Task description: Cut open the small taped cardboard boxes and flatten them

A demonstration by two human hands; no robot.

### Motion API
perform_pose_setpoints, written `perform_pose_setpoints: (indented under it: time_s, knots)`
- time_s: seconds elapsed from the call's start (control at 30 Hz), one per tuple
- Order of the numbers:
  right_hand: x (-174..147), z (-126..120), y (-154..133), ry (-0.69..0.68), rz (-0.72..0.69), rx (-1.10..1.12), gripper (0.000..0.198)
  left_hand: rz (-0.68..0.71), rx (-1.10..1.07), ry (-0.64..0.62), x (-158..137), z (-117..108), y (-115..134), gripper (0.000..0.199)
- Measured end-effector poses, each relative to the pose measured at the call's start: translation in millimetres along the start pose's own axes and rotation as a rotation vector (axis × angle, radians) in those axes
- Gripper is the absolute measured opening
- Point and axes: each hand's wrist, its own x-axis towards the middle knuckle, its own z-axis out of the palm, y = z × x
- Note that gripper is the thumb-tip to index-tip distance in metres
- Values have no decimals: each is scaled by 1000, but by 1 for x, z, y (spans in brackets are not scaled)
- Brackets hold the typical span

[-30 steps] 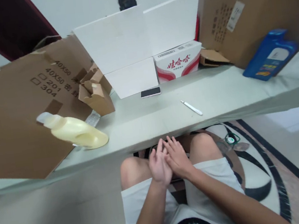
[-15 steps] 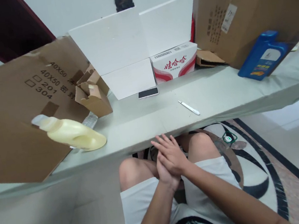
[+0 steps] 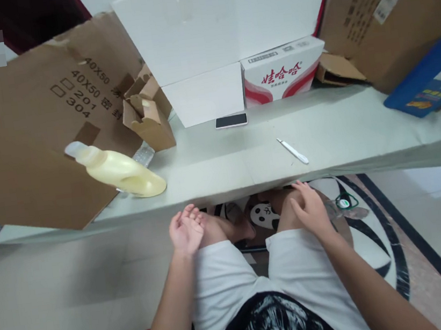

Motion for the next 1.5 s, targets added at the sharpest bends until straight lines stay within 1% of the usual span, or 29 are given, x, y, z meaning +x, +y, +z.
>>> perform_pose_setpoints:
  time_s: [0.07, 0.17, 0.23, 0.33, 0.4, 0.47, 0.53, 0.6, 0.7, 0.77, 0.8, 0.83, 0.87, 0.93, 1.0, 1.07, 1.13, 1.17, 1.23, 1.3, 1.4, 1.5]
  knots:
    - [4, -2, 12, 22, 24, -54, 53, 58, -74, 12, 4, -8, 5, 29]
    - [0, 3, 28, -26, 55, -121, 54, 112, -154, 0, 3, -17, -1, 27]
    - [-7, 9, 38, -43, 39, -142, 53, 100, -186, -9, 2, -21, -5, 27]
    - [-11, 15, 48, -8, 4, -158, 48, 55, -184, -17, 6, -23, -2, 28]
    - [-8, 15, 52, 3, 12, -154, 43, 38, -174, -39, 12, -23, 4, 29]
    - [-4, 11, 55, -17, 22, -129, 40, 19, -172, -70, 17, -25, 9, 30]
    - [-1, 5, 56, -39, 22, -98, 38, -14, -181, -90, 22, -29, 12, 31]
    - [1, -2, 52, -30, 30, -76, 37, -46, -178, -106, 25, -33, 13, 30]
    - [12, -11, 28, 25, 14, -35, 34, -62, -157, -132, 27, -37, 9, 30]
    - [36, -11, 0, 13, -67, 18, 31, -65, -147, -142, 30, -35, 6, 31]
    - [54, -7, -15, -21, -117, 50, 30, -74, -143, -144, 31, -33, 4, 31]
    - [78, -1, -30, -54, -155, 69, 30, -89, -137, -144, 32, -32, 2, 30]
    - [105, 7, -44, -56, -182, 75, 31, -110, -130, -144, 34, -30, 1, 30]
    - [168, 32, -66, -68, -239, 55, 34, -164, -118, -142, 35, -27, 1, 29]
    - [233, 62, -78, -82, -246, 17, 37, -214, -118, -134, 34, -26, 2, 29]
    - [290, 92, -82, -109, -249, -21, 40, -239, -132, -110, 33, -27, 4, 28]
    - [333, 118, -80, -123, -295, -65, 45, -238, -157, -74, 31, -28, 7, 24]
    - [348, 128, -78, -124, -310, -91, 47, -235, -175, -60, 31, -29, 8, 20]
    - [367, 144, -72, -130, -325, -135, 47, -231, -214, -39, 32, -31, 11, 15]
    - [374, 153, -66, -135, -336, -165, 44, -240, -240, -36, 33, -32, 12, 17]
    - [373, 159, -59, -109, -374, -192, 41, -260, -252, -42, 37, -33, 14, 20]
    - [370, 159, -58, -84, -391, -218, 40, -277, -253, -29, 38, -29, 14, 18]
